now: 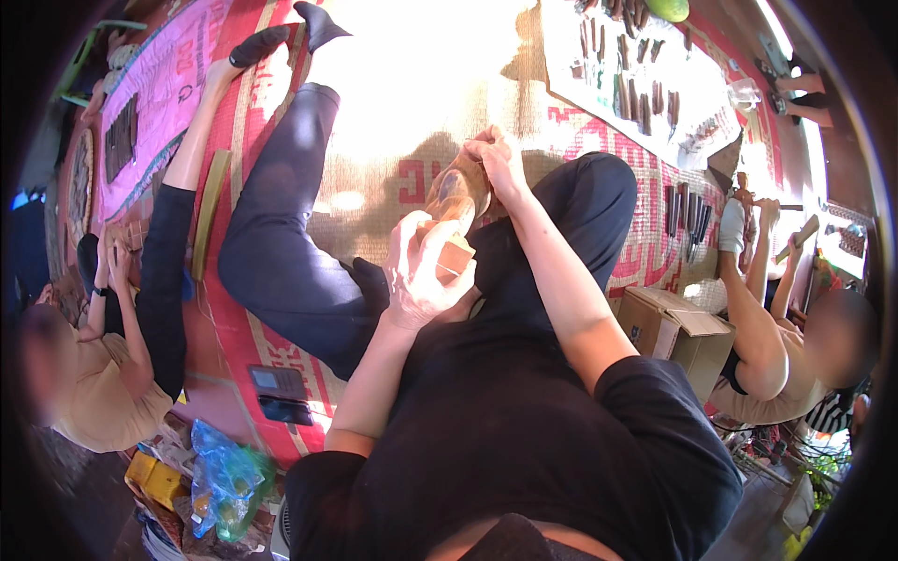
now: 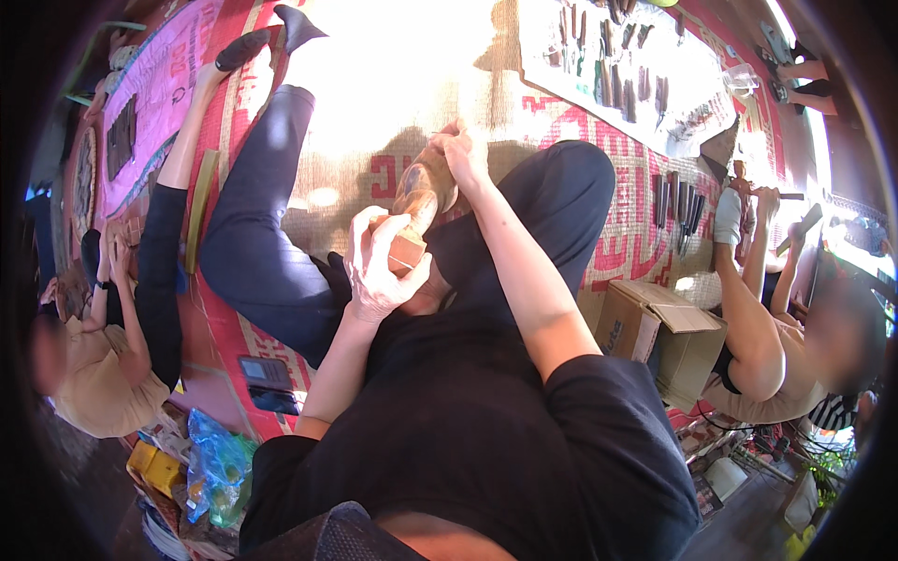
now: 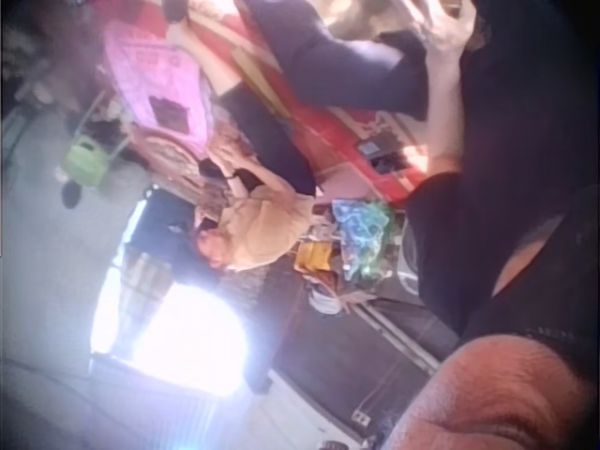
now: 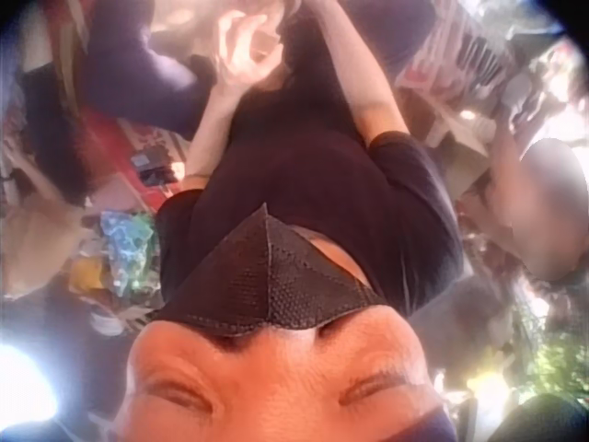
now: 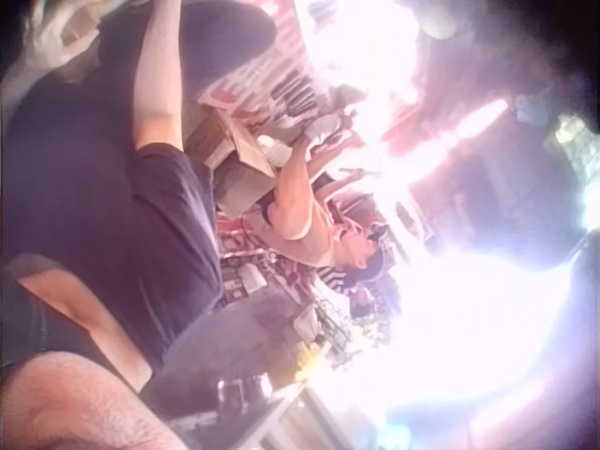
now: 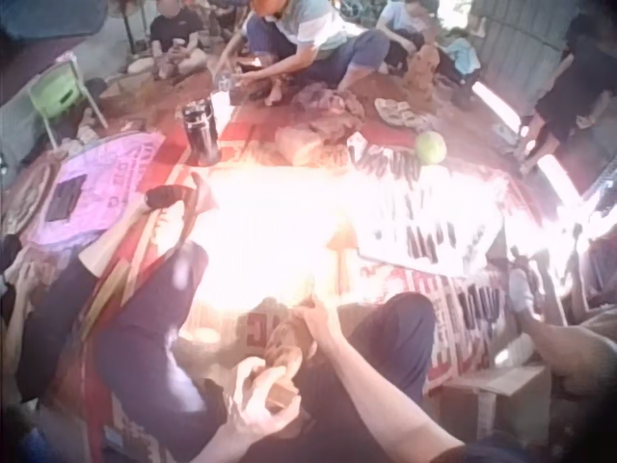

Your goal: The person sits on a mat and carves a small piece of wood using a knife. They hold the wood in their left hand and use the knife in their right hand to shape the object. The person rotates the wood frequently to access different sides while carving.

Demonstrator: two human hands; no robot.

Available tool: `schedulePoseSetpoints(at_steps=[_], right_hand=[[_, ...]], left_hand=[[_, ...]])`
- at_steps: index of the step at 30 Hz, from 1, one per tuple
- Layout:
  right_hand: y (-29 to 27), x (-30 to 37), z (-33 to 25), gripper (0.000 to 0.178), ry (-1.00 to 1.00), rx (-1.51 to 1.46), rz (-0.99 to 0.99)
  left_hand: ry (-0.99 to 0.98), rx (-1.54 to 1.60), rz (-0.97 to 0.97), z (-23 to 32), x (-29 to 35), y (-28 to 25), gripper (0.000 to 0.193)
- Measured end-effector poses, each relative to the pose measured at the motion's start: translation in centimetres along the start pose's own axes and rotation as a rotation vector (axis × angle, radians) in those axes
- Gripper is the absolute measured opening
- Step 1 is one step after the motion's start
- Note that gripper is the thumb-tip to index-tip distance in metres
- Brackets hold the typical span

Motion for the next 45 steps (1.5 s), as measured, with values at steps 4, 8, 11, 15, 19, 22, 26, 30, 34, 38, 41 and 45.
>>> schedulePoseSetpoints(at_steps=[4, 8, 11, 15, 19, 22, 26, 30, 34, 38, 41, 45], right_hand=[[1.3, 2.4, -1.3, 0.013, -0.152, 0.294, -0.107], [1.7, 0.7, -1.6, 0.012, -0.167, 0.506, -0.006], [0.9, -0.6, -1.1, 0.014, -0.060, 0.382, 0.023], [0.8, 0.9, -1.5, 0.007, -0.096, 0.264, -0.120], [1.4, 1.8, -1.9, 0.010, -0.205, 0.499, -0.070], [1.4, 0.6, -1.8, 0.013, -0.191, 0.511, 0.016], [0.2, -0.7, -1.5, 0.015, -0.107, 0.382, -0.003], [0.2, 1.6, -1.2, 0.014, -0.154, 0.290, -0.183], [0.5, 1.7, -1.0, 0.014, -0.157, 0.486, -0.020], [0.5, -0.7, -0.7, 0.013, -0.087, 0.457, 0.036], [-0.7, -0.4, -0.8, 0.011, -0.100, 0.282, 0.016], [0.7, 3.1, -1.7, 0.012, -0.179, 0.316, -0.083]], left_hand=[[0.007, -0.016, -0.019, 0.4, 0.2, 0.1, 0.058], [0.049, -0.034, -0.062, 0.9, 0.0, 0.7, 0.058], [0.016, -0.025, -0.060, 0.8, -0.2, 0.6, 0.059], [0.019, -0.019, -0.048, 0.6, 0.3, 0.5, 0.060], [0.025, -0.033, -0.062, 0.6, 0.2, 0.5, 0.061], [0.041, -0.046, -0.095, 1.1, -0.3, 0.6, 0.061], [0.016, -0.005, -0.044, 0.7, 0.3, 0.5, 0.060], [-0.004, -0.028, -0.053, 0.6, 0.3, 0.6, 0.062], [0.019, -0.033, -0.058, 0.8, 0.0, 0.9, 0.061], [0.026, -0.049, -0.100, 1.2, -0.2, 0.9, 0.060], [0.006, -0.024, -0.061, 0.8, 0.3, 0.7, 0.061], [-0.032, -0.049, -0.050, 0.4, 0.5, 0.8, 0.061]])
Point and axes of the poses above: each hand's wrist, its own x-axis away from the middle knuckle, its own y-axis out of the palm, z = x × y, the point moved 4 cm from there along -x, towards the middle knuckle
